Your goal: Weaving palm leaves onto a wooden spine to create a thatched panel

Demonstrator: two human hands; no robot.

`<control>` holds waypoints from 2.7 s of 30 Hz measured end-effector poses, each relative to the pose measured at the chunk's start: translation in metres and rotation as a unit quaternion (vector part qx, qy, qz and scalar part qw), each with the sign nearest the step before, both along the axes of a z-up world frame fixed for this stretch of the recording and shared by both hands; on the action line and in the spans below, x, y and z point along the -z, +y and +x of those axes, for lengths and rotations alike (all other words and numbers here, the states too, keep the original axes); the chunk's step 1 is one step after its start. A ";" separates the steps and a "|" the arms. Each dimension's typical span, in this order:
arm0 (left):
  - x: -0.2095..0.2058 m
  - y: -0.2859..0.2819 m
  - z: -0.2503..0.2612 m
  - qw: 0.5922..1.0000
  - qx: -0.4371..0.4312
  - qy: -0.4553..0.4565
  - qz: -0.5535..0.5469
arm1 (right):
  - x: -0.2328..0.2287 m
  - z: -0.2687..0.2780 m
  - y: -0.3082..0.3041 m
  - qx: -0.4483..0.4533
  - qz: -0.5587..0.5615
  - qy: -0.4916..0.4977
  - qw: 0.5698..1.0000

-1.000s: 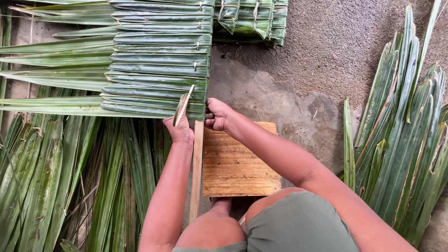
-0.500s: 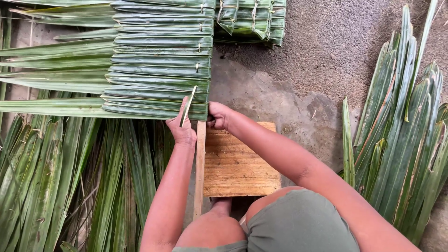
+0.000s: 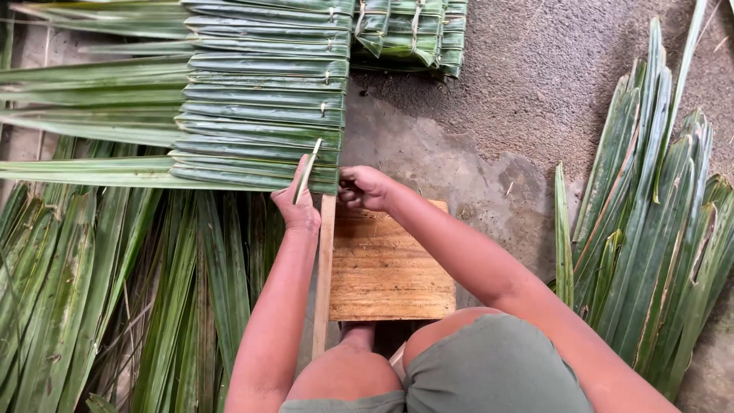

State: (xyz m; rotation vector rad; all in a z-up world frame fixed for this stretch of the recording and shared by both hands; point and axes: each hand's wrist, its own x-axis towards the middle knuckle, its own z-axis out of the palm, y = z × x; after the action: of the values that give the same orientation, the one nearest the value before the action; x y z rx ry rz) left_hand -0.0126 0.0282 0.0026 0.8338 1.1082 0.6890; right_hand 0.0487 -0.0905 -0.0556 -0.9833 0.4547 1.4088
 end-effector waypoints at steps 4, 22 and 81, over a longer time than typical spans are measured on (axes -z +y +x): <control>0.017 -0.005 -0.002 1.000 -0.010 -0.017 -0.019 | -0.044 -0.010 -0.014 -0.008 -0.155 -0.317 0.936; 0.024 -0.008 0.010 0.988 -0.062 0.004 -0.141 | -0.105 -0.004 0.016 -0.114 -0.024 -0.945 0.307; 0.045 0.025 0.015 0.992 -0.089 -0.023 -0.081 | -0.072 0.029 0.126 -0.293 -0.119 -0.785 0.533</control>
State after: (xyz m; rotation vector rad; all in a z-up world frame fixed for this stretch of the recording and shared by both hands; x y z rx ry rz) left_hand 0.0021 0.0537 -0.0422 0.5829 1.1886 0.7521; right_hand 0.0776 0.0360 0.0165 -2.2880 -1.1956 0.4110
